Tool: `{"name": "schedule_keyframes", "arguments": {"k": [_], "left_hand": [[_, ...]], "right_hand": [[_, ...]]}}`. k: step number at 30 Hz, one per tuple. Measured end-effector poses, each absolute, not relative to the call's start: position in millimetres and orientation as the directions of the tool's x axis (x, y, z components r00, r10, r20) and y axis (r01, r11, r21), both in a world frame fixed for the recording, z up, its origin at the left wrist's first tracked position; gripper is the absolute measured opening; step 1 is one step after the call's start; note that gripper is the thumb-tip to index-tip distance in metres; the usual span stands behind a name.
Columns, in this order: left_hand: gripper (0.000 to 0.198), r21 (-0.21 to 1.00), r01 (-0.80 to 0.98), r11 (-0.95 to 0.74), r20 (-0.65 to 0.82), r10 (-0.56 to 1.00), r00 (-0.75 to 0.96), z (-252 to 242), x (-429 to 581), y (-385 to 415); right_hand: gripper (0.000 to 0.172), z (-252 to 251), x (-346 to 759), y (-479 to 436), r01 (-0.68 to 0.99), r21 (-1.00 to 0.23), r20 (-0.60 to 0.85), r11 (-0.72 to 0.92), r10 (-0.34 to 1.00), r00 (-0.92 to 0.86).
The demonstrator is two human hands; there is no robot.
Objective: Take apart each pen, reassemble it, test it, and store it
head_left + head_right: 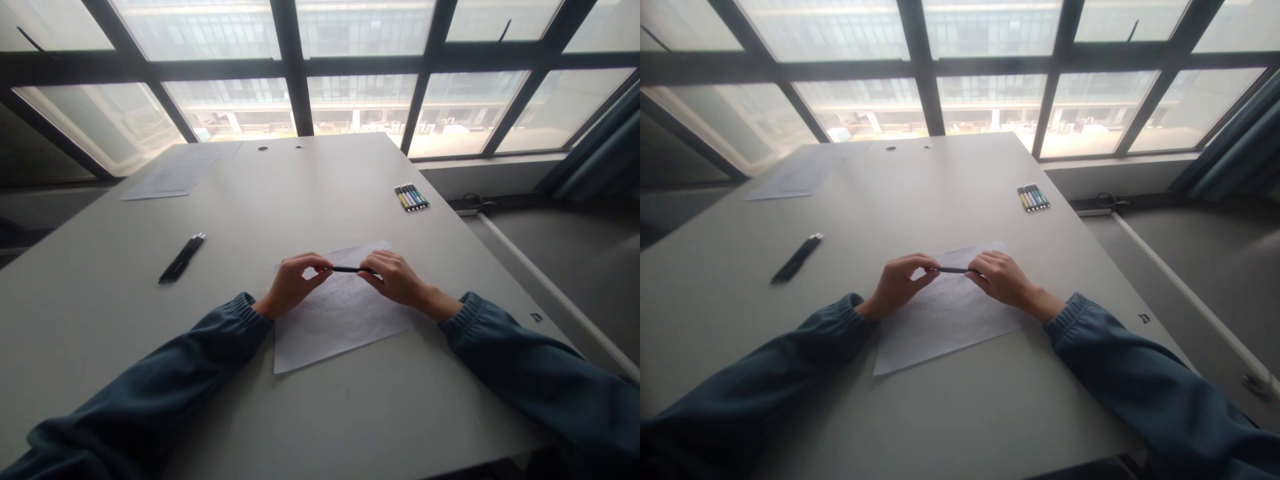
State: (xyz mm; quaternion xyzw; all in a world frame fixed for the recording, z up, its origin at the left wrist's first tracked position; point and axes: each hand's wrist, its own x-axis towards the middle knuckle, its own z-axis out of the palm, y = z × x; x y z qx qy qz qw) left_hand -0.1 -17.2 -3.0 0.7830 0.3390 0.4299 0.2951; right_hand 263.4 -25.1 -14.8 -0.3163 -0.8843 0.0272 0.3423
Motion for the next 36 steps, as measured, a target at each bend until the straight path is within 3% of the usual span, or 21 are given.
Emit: {"name": "schedule_keyframes", "arguments": {"k": [10,14,19,22,27,36], "left_hand": [[0.010,0.700,0.277,-0.659,0.530,0.738,0.417,-2.2,3.4,-16.9],[0.019,0.664,0.339,-0.666,0.554,0.743,0.375,-6.1,3.9,-15.0],[0.045,0.749,0.233,-0.620,0.507,0.763,0.402,-8.8,4.3,-12.0],[0.028,0.750,0.314,-0.583,0.473,0.804,0.361,-8.1,2.7,-11.8],[0.049,0.673,0.424,-0.606,0.437,0.788,0.433,-4.6,1.2,-14.3],[0.028,0.628,0.441,-0.641,0.474,0.765,0.436,-2.2,3.4,-16.6]], "right_hand": [[0.023,-19.5,265.0,-22.8,0.536,-0.276,0.555,0.798,0.588,-0.588],[0.024,-20.1,266.0,-22.9,0.530,-0.295,0.560,0.795,0.593,-0.578],[0.023,-20.7,266.5,-22.9,0.526,-0.299,0.568,0.796,0.591,-0.572],[0.023,-20.1,266.5,-22.9,0.530,-0.286,0.581,0.798,0.584,-0.567],[0.023,-17.6,266.9,-22.9,0.530,-0.250,0.578,0.810,0.564,-0.589],[0.023,-17.1,267.1,-22.8,0.539,-0.214,0.570,0.815,0.552,-0.609]]}}
